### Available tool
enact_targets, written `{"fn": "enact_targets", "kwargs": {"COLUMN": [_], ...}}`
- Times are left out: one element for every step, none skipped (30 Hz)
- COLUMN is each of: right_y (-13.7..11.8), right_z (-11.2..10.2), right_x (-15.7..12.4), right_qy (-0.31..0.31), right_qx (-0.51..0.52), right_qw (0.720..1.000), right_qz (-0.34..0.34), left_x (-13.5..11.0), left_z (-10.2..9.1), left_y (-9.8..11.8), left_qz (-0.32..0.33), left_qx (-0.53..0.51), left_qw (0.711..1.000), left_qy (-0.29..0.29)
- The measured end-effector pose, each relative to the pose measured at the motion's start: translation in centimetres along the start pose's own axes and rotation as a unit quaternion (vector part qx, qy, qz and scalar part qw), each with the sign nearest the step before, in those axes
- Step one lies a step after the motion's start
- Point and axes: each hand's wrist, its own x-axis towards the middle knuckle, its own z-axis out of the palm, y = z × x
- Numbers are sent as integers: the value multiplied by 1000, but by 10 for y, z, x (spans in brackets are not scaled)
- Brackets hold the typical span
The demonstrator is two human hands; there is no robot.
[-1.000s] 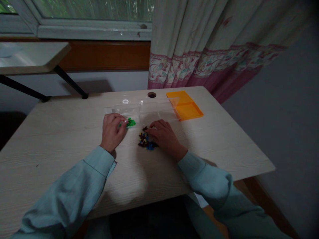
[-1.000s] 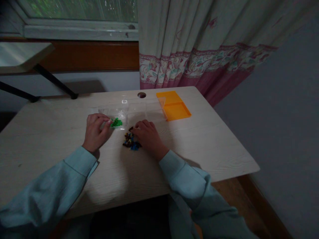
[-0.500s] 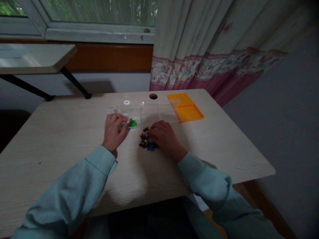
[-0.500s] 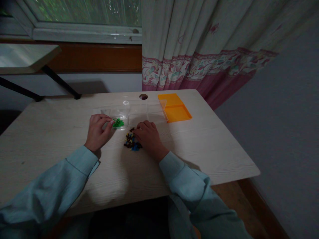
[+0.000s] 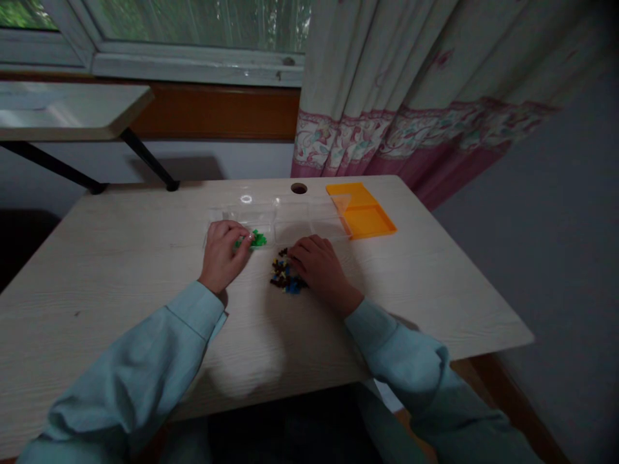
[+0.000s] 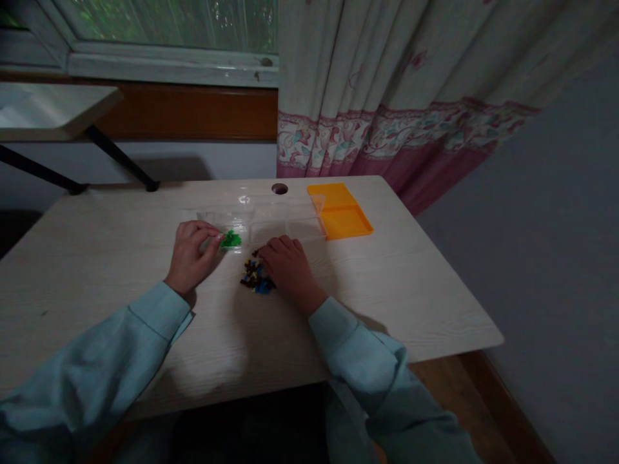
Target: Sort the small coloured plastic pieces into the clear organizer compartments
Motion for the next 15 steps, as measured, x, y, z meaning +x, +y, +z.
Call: {"fn": "enact_targets", "kwargs": {"right_y": [0, 0, 1, 1, 2, 2, 3, 3, 3, 3, 3, 3, 3, 3, 3], "right_z": [0, 0, 0, 1, 2, 2, 3, 3, 4, 4, 4, 4, 3, 3, 3], "right_x": [0, 0, 0, 0, 0, 0, 0, 0, 0, 0, 0, 0, 0, 0, 0], "right_qy": [-1, -3, -5, -6, -7, -7, -6, -5, -3, 0, 2, 4, 5, 6, 7], "right_qx": [1, 1, 2, 3, 3, 4, 6, 9, 13, 18, 23, 28, 32, 36, 40], "right_qw": [1000, 1000, 1000, 1000, 1000, 1000, 1000, 1000, 1000, 1000, 1000, 999, 999, 999, 999], "right_qz": [0, -1, -2, -3, -3, -2, 0, 3, 8, 13, 18, 22, 25, 26, 26], "left_x": [0, 0, 0, 0, 0, 0, 0, 0, 0, 0, 0, 0, 0, 0, 0], "left_z": [0, 0, 0, 0, 0, 0, 0, 0, 0, 0, 0, 0, 0, 0, 0], "left_y": [0, 0, 0, 0, 1, 1, 1, 1, 2, 2, 2, 2, 2, 2, 2], "left_qz": [-1, -2, -4, -6, -8, -9, -10, -11, -12, -12, -12, -11, -10, -8, -7], "left_qx": [-1, -3, -4, -5, -5, -5, -5, -4, -4, -4, -3, -2, -2, -2, -3], "left_qw": [1000, 1000, 1000, 1000, 1000, 1000, 1000, 1000, 1000, 1000, 1000, 1000, 1000, 1000, 1000], "left_qy": [-1, -2, -3, -3, -4, -4, -4, -4, -3, -3, -3, -3, -3, -3, -3]}}
